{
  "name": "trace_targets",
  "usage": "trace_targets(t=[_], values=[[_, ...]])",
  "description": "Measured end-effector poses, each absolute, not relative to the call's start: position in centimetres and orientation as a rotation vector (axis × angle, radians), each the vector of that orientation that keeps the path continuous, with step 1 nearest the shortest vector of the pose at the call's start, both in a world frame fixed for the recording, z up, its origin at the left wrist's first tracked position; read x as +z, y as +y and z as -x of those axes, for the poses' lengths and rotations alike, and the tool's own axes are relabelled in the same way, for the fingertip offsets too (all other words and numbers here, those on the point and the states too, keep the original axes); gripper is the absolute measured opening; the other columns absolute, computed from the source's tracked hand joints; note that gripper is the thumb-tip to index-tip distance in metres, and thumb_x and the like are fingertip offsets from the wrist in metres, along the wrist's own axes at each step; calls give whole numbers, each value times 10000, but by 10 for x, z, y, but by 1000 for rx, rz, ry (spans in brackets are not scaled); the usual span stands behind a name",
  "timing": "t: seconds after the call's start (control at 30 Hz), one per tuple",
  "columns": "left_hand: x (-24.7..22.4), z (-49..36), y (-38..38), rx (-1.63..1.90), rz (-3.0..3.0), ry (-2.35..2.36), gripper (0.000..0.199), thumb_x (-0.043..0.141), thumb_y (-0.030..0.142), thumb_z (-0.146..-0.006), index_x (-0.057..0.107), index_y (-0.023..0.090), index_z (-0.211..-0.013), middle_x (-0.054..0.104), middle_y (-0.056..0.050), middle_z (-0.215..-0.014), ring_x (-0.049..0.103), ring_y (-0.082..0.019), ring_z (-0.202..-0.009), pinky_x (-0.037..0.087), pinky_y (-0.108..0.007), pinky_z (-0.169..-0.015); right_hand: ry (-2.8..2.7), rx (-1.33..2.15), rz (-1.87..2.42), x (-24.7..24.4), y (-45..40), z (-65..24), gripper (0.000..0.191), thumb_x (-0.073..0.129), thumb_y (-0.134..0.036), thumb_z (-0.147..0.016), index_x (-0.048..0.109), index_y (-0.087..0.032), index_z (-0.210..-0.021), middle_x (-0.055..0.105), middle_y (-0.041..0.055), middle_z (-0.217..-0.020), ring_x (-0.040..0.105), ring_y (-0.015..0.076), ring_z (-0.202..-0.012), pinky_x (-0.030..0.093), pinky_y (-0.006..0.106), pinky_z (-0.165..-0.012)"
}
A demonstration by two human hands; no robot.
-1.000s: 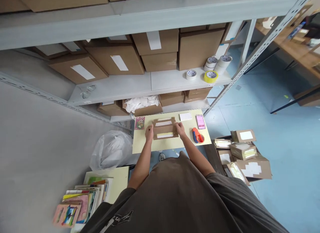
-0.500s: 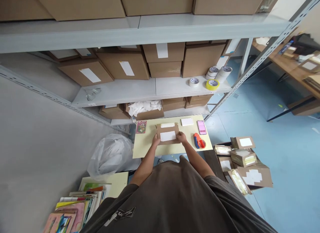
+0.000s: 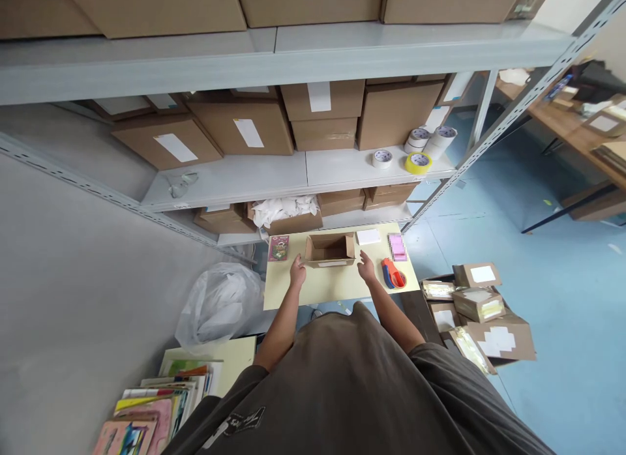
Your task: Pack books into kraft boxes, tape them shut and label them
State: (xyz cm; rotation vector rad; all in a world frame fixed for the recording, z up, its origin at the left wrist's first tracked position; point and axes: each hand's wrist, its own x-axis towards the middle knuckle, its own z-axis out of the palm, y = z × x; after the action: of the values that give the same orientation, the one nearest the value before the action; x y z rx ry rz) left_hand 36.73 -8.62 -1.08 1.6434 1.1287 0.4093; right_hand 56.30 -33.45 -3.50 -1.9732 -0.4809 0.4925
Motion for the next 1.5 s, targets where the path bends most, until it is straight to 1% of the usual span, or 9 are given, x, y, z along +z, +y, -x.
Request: trace_targets(t=[0.2, 0.37, 0.5, 0.6, 0.7, 0.83, 1.1, 1.3, 1.5], values=[[27, -410, -67, 502, -2014, 722, 413, 588, 241, -985, 698, 236, -1383, 694, -122, -1416, 644, -254, -1329, 543, -397, -1133, -672, 336, 1921, 4, -264, -578, 427, 493, -264, -917, 760, -203, -1245, 732, 137, -1351, 669, 288, -1286, 592, 465, -1064], [26, -429, -60, -41, -2313, 580, 662, 878, 456, -791, 708, 224, -1387, 436, -155, -1703, 289, -394, -1631, 305, -525, -1319, -1092, 563, 2182, 13, -222, -584, 437, 621, -165, -871, 784, -196, -1276, 743, 141, -1362, 641, 329, -1349, 490, 518, -1196], [3, -408, -51, -387, -2342, 570, 863, 993, 445, -630, 667, 208, -1393, 101, -163, -1820, 17, -444, -1675, 304, -574, -1301, -1237, 543, 2418, 4, -249, -584, 767, 815, -270, -814, 612, -236, -1553, 429, 140, -1715, 292, 420, -1623, 336, 581, -1292], [-13, -396, -53, -335, -2332, 562, 624, 972, 322, -699, 683, 212, -1241, 38, -126, -1831, 35, -390, -1685, 350, -519, -1287, -1129, 535, 2543, -10, -281, -578, 1029, 889, -438, -791, 399, -337, -1691, 172, 85, -1822, 119, 461, -1665, 260, 641, -1305], [-24, -393, -60, -245, -2290, 600, 431, 949, 226, -734, 652, 222, -1046, 103, -114, -1829, 158, -355, -1679, 412, -495, -1250, -1047, 632, 2560, -30, -302, -569, 1227, 942, -482, -724, 260, -350, -1736, -3, 86, -1840, 38, 476, -1670, 300, 642, -1284], [-33, -404, -67, -108, -2242, 679, 269, 802, 100, -832, 586, 236, -915, 170, -108, -1817, 323, -303, -1632, 489, -452, -1172, -1054, 597, 2445, -51, -298, -576, 1176, 870, -435, -812, 166, -363, -1750, -105, 76, -1835, 21, 416, -1685, 384, 589, -1251], [-32, -470, -57, -8, -2191, 886, 250, 720, 45, -809, 610, 229, -936, 165, -140, -1813, 265, -296, -1654, 425, -467, -1227, -1026, 621, 2367, -56, -248, -656, 1071, 817, -401, -823, 262, -302, -1733, -70, 58, -1840, 34, 396, -1685, 311, 555, -1307], [-14, -484, -64, -42, -2247, 924, 381, 776, 85, -776, 651, 199, -1117, 143, -139, -1819, 77, -389, -1685, 250, -612, -1327, -975, 575, 2449, -56, -242, -670, 893, 780, -278, -813, 453, -247, -1643, 179, 142, -1809, 43, 468, -1668, 137, 721, -1298], [16, -444, -84, 246, -2235, 1096, 565, 675, 155, -860, 638, 240, -1418, 238, -65, -1801, 102, -320, -1690, 189, -552, -1380, -1027, 361, 2126, -35, -211, -630, 607, 620, -329, -912, 584, -212, -1507, 498, 153, -1631, 298, 390, -1610, 325, 633, -1294]])
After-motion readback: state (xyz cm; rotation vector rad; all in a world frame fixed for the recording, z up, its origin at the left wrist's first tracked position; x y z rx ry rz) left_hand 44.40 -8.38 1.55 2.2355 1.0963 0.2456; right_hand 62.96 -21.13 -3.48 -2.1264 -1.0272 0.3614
